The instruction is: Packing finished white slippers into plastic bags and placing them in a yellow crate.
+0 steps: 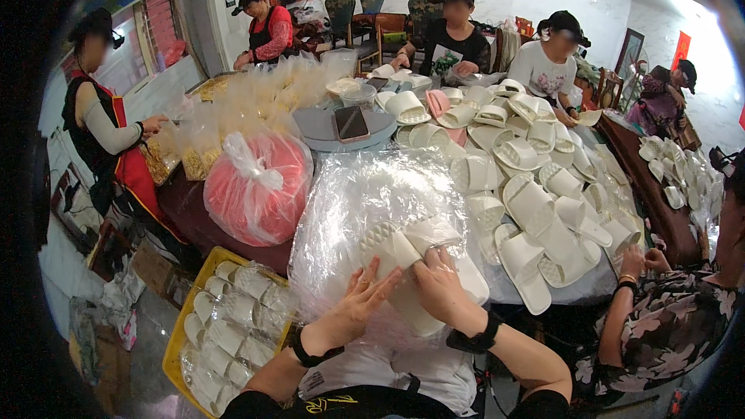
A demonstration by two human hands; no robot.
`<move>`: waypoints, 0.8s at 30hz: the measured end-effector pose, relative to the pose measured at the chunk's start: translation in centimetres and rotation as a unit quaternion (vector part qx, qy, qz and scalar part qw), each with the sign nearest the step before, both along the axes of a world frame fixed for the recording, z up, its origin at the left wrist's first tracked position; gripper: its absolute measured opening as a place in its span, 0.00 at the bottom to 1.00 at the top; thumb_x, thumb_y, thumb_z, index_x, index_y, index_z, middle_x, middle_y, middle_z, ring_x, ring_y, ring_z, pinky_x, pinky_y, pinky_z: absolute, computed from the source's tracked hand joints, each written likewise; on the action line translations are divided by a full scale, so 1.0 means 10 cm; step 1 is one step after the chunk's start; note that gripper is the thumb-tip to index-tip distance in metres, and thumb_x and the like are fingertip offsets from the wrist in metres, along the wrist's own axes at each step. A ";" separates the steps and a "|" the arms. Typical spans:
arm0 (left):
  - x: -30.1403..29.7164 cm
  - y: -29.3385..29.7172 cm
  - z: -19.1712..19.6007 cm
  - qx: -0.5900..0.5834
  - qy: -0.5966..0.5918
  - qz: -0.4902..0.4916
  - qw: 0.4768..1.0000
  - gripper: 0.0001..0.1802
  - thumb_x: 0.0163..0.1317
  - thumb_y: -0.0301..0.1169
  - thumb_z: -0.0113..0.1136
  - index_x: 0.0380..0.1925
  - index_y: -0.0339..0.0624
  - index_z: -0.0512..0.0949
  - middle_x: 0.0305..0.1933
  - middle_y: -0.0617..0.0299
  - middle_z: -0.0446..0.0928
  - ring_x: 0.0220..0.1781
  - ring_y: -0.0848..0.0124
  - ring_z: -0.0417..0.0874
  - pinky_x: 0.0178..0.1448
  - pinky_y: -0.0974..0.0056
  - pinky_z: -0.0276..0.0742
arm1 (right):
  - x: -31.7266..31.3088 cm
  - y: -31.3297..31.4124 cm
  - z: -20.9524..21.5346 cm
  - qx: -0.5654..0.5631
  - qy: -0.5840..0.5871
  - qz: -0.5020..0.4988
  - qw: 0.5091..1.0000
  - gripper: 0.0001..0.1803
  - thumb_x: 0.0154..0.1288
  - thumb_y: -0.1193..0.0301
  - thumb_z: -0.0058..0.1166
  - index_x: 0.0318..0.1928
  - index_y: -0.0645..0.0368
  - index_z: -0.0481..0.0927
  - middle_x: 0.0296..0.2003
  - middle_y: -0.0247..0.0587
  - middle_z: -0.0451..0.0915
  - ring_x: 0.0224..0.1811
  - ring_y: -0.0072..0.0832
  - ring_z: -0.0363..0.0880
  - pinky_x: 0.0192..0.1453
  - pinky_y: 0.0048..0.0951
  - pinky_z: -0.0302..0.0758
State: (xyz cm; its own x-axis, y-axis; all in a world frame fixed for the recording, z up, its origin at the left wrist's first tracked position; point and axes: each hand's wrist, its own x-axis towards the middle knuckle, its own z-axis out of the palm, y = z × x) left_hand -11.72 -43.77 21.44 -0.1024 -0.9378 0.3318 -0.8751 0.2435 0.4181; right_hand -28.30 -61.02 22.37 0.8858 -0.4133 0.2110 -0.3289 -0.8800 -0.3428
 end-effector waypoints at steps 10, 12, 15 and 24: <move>0.07 0.01 0.05 0.019 -0.004 -0.057 0.998 0.56 0.53 0.08 0.50 0.82 0.46 0.44 0.87 0.57 0.43 0.87 0.48 0.40 0.81 0.34 0.48 | 1.17 -0.50 -0.51 -0.010 -0.205 -0.018 0.978 0.12 0.67 0.73 0.52 0.47 0.67 0.75 0.51 0.68 0.69 0.54 0.61 0.69 0.62 0.51 0.68; 0.07 -0.03 0.04 0.016 0.002 -0.066 0.998 0.56 0.52 0.08 0.50 0.82 0.45 0.44 0.87 0.56 0.43 0.87 0.48 0.40 0.81 0.35 0.50 | 1.31 -0.61 -0.55 0.009 -0.239 -0.012 0.971 0.13 0.68 0.72 0.52 0.49 0.68 0.75 0.53 0.67 0.69 0.56 0.60 0.69 0.63 0.50 0.68; 0.07 -0.03 -0.04 -0.014 0.009 -0.066 0.998 0.56 0.51 0.07 0.51 0.82 0.43 0.44 0.86 0.54 0.45 0.87 0.48 0.43 0.79 0.37 0.54 | 1.42 -0.64 -0.51 0.267 -0.280 -0.040 0.921 0.16 0.72 0.70 0.50 0.55 0.68 0.75 0.57 0.64 0.68 0.59 0.58 0.68 0.64 0.51 0.67; 0.23 0.28 -0.12 -0.036 0.050 -0.024 0.998 0.52 0.51 0.07 0.52 0.80 0.42 0.53 0.84 0.52 0.53 0.85 0.52 0.53 0.79 0.46 0.57 | 1.28 -0.41 -0.19 -0.189 -0.038 -0.124 0.973 0.21 0.71 0.59 0.55 0.59 0.58 0.78 0.66 0.61 0.66 0.71 0.66 0.61 0.59 0.72 0.67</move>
State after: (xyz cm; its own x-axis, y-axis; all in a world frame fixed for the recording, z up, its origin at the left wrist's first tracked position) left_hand -9.46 -40.95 20.23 -0.1093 -0.9062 0.4084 -0.8167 0.3161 0.4827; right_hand -15.52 -65.16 20.49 0.7446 -0.4931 0.4500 -0.5338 -0.8446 -0.0424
